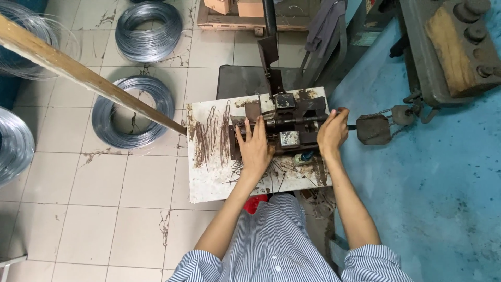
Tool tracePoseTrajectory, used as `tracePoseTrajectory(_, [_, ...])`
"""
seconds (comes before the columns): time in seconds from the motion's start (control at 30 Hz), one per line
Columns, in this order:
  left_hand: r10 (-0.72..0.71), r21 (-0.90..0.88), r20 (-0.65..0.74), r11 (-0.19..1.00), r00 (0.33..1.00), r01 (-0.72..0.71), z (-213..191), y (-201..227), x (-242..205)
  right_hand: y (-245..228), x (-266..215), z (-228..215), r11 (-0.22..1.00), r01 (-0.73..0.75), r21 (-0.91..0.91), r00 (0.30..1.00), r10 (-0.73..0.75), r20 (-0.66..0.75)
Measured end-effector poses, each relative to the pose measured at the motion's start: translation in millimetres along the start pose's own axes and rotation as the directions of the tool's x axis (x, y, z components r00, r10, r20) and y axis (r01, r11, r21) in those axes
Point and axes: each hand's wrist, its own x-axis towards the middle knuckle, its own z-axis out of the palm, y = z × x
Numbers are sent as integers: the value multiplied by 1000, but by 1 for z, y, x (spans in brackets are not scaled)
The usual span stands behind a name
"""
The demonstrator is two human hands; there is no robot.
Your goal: Feeding metal wires into a manual machine and operating a lever to cut or bend them.
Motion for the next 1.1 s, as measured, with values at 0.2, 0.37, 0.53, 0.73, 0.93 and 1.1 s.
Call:
tracePoseTrajectory(0.2, [-2,-123,-14,992,1000,0,-5,-7,-5,11,3,7,974,-119,193,990,132,-57])
tracePoseTrajectory(0.37, [-34,-199,6,979,999,34,-4,-12,-8,29,13,15,818,-527,230,849,497,179])
tracePoseTrajectory(0.53, [-30,-203,-2,979,1000,29,-14,-14,-7,30,19,10,759,-622,192,774,562,291])
tracePoseTrajectory(0.73, [-40,-254,18,966,999,44,-11,-14,-6,65,33,22,820,-554,145,795,470,384])
tracePoseTrajectory(0.93, [7,-231,-3,973,1000,-8,7,-21,-6,89,46,32,793,-275,543,918,49,393])
tracePoseTrajectory(1.1, [35,-162,45,986,998,-28,4,-21,-5,73,46,2,579,-187,794,907,-210,366])
